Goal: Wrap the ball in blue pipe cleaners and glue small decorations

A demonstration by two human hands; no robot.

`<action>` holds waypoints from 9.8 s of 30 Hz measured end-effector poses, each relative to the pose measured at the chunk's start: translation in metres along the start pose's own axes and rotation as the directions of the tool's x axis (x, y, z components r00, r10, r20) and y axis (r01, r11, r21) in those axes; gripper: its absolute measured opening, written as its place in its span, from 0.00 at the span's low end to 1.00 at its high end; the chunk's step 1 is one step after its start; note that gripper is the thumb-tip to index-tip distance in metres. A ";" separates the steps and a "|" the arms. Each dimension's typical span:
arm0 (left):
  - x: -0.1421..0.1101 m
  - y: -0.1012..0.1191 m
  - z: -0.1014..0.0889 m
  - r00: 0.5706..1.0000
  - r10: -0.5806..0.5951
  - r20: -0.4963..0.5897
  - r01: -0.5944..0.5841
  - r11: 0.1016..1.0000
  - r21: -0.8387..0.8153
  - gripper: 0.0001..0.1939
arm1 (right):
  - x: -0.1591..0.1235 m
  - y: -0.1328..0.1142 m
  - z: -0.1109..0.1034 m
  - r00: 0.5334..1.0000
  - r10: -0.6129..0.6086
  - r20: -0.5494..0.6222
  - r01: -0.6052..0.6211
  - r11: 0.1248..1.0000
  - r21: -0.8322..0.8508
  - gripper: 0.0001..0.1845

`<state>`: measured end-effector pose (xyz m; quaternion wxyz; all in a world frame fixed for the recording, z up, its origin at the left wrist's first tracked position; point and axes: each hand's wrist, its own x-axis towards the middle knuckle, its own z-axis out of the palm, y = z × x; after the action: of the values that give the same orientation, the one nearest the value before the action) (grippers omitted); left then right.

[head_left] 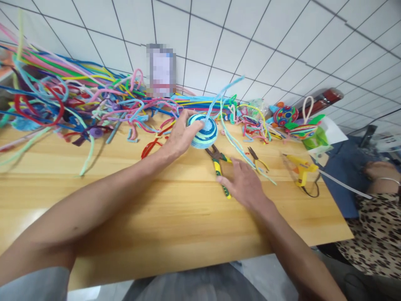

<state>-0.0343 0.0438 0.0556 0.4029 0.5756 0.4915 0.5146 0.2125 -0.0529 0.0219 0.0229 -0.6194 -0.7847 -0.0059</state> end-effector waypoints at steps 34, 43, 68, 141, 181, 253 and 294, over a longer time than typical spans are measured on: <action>-0.028 -0.023 0.031 0.992 0.036 0.125 -0.049 0.993 0.106 0.21 | -0.054 0.063 -0.031 0.973 0.223 0.053 -0.227 0.915 0.335 0.24; -0.032 -0.021 0.031 0.985 0.122 0.125 -0.143 0.973 0.182 0.18 | -0.052 0.037 -0.015 0.966 0.253 -0.047 -0.156 0.721 0.675 0.25; -0.031 -0.025 0.030 0.976 0.154 0.152 -0.182 0.965 0.190 0.17 | -0.044 0.042 0.006 0.939 0.287 -0.188 -0.006 0.564 0.826 0.17; -0.038 -0.025 0.039 0.976 0.173 0.131 -0.199 0.956 0.217 0.17 | 0.014 0.040 0.015 0.932 0.005 -0.362 0.043 0.991 0.124 0.39; -0.040 -0.023 0.039 0.950 0.231 0.210 -0.285 0.916 0.283 0.18 | 0.003 0.028 0.010 0.974 0.098 -0.206 -0.058 0.980 0.192 0.21; -0.040 -0.015 0.036 0.877 0.293 0.382 -0.424 0.846 0.324 0.26 | 0.009 0.015 0.035 0.935 0.134 -0.327 -0.108 0.989 0.097 0.10; -0.040 -0.023 0.036 0.885 0.346 0.311 -0.439 0.843 0.310 0.23 | 0.002 -0.001 0.016 0.945 0.166 -0.283 -0.177 0.984 -0.015 0.35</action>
<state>-0.0015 0.0107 0.0206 0.2288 0.7887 0.3976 0.4093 0.2103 -0.0506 0.0056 0.1218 -0.6785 -0.7164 -0.1075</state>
